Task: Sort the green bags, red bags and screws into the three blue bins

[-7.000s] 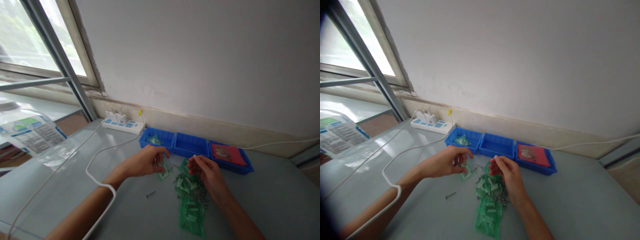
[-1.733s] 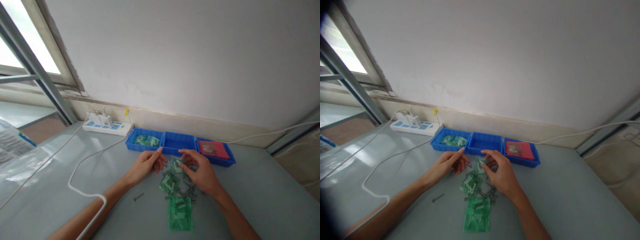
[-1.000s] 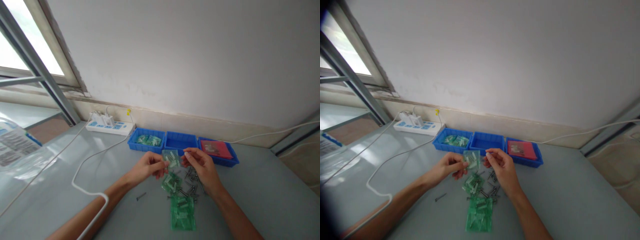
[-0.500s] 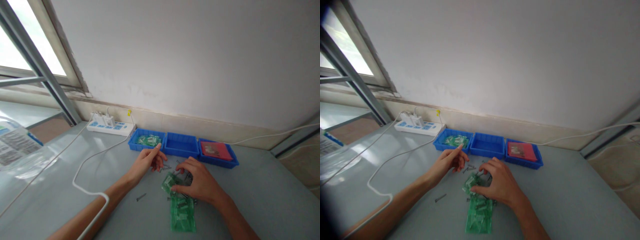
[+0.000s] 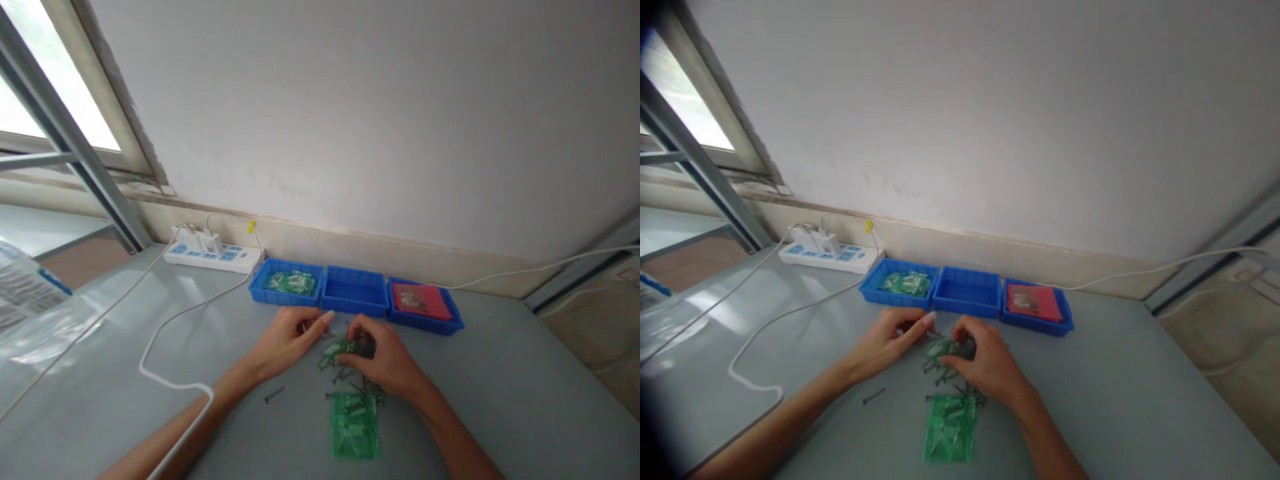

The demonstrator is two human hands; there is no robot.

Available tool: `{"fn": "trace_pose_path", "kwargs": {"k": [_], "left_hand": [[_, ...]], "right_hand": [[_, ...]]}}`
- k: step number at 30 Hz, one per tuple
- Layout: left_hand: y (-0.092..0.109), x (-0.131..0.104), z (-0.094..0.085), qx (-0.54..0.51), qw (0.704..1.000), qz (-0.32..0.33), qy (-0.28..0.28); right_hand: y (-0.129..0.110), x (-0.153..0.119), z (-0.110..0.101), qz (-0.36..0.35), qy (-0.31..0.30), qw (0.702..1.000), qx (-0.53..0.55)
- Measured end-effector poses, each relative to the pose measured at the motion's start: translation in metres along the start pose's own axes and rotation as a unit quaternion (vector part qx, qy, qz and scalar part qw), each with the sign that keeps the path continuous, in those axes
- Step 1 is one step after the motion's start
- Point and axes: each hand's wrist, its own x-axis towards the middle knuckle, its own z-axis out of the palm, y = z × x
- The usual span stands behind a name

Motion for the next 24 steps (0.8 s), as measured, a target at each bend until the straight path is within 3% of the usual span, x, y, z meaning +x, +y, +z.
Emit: {"fn": "trace_pose_path", "kwargs": {"k": [4,8,11,14,16,19,24], "left_hand": [[0.005,-0.006,-0.001,0.034,0.995,0.046,-0.085],[0.005,-0.005,-0.002,-0.078,0.989,-0.027,-0.119],[0.0,0.002,-0.007,-0.166,0.983,-0.083,-0.016],[-0.007,0.01,-0.013,-0.255,0.952,-0.135,0.101],[-0.01,0.012,-0.015,-0.292,0.936,-0.167,0.104],[-0.008,0.01,-0.012,-0.294,0.938,-0.171,0.06],[-0.002,0.006,-0.004,-0.247,0.958,-0.142,0.013]], "right_hand": [[-0.006,0.001,0.002,0.05,0.049,0.977,0.199],[-0.008,0.002,-0.003,0.077,0.063,0.953,0.287],[-0.002,0.003,-0.009,0.072,0.095,0.962,0.244],[0.003,0.003,-0.014,0.058,0.114,0.977,0.173],[0.002,0.003,-0.018,0.05,0.079,0.988,0.126],[-0.008,-0.002,-0.026,0.031,-0.035,0.999,0.018],[-0.025,-0.015,-0.031,-0.012,-0.185,0.969,-0.165]]}}
